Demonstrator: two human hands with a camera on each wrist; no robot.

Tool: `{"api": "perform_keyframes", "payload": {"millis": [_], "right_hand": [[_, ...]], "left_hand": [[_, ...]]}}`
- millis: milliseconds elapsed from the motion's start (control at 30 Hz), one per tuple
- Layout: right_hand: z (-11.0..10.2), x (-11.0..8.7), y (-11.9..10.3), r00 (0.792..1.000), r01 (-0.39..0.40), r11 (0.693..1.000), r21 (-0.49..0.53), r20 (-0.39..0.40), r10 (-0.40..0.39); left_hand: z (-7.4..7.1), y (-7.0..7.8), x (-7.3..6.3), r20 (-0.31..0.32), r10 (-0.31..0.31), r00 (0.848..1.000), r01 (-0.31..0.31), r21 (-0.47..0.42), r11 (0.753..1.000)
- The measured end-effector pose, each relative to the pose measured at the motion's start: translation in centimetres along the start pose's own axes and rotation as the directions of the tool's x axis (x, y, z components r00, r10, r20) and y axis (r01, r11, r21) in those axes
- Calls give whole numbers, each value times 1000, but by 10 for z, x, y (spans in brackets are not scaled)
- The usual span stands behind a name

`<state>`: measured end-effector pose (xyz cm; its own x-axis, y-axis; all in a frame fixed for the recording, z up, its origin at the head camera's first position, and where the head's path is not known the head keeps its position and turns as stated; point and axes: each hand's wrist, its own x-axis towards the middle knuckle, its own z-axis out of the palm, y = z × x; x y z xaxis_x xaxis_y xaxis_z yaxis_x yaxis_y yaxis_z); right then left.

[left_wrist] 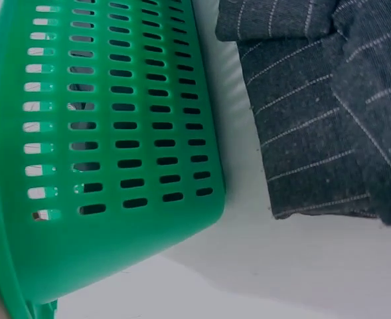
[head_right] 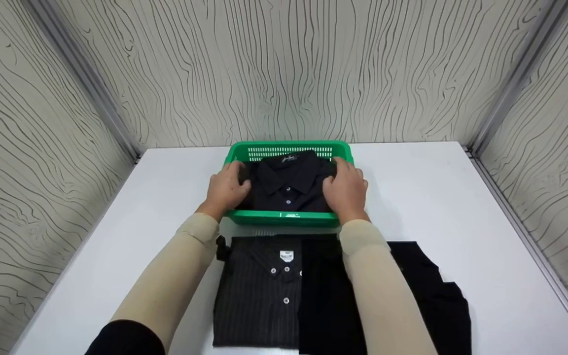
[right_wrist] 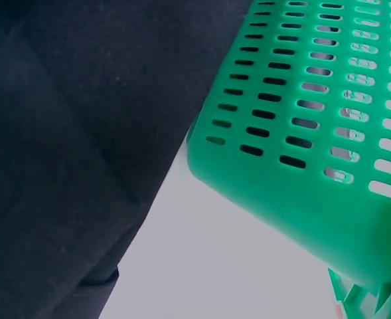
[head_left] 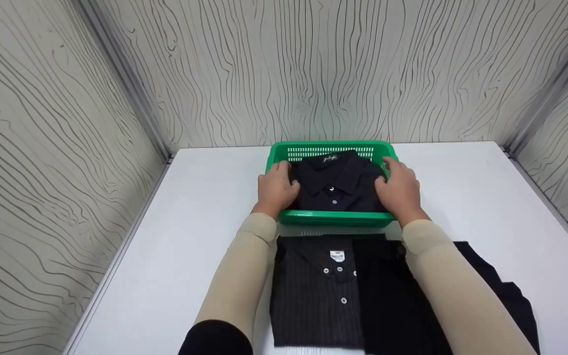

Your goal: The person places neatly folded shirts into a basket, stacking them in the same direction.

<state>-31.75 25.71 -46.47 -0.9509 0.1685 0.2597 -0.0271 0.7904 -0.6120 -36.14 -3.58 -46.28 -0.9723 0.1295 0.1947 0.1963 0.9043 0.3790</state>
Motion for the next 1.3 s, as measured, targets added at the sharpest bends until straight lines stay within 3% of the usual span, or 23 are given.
{"api": "perform_keyframes", "payload": {"millis": [167,400,533,633,800,900,1000,1100,1200,1300], "right_hand": [[-3,-3,6,1000,-25,994,107,1,25],[-29,-8,15,998,-50,986,158,52,42],[-44,-17,22,997,-51,987,150,61,42],[-55,-26,28,996,-43,990,132,78,33],[-70,-46,42,990,-27,994,109,142,12],[-77,-63,49,984,-32,993,110,175,12],[-84,-81,54,981,-37,995,98,191,18],[-91,-100,61,979,-31,997,71,201,16],[-98,-118,71,981,-20,999,46,194,11],[-107,-136,84,984,-19,999,35,175,12]], "left_hand": [[-6,-1,-6,53,-17,998,20,-62,998],[-12,-1,-19,100,2,995,14,-160,987],[-14,-1,-30,55,36,998,-24,-205,978],[-16,2,-40,-8,91,996,-90,-210,974],[-21,16,-63,-135,190,973,-212,-180,961],[-23,27,-80,-165,216,962,-247,-199,948],[-22,39,-97,-103,208,973,-227,-241,943],[-18,50,-113,25,186,982,-173,-257,951],[-9,60,-127,156,178,972,-136,-250,959],[2,68,-138,241,184,953,-124,-242,962]]}}
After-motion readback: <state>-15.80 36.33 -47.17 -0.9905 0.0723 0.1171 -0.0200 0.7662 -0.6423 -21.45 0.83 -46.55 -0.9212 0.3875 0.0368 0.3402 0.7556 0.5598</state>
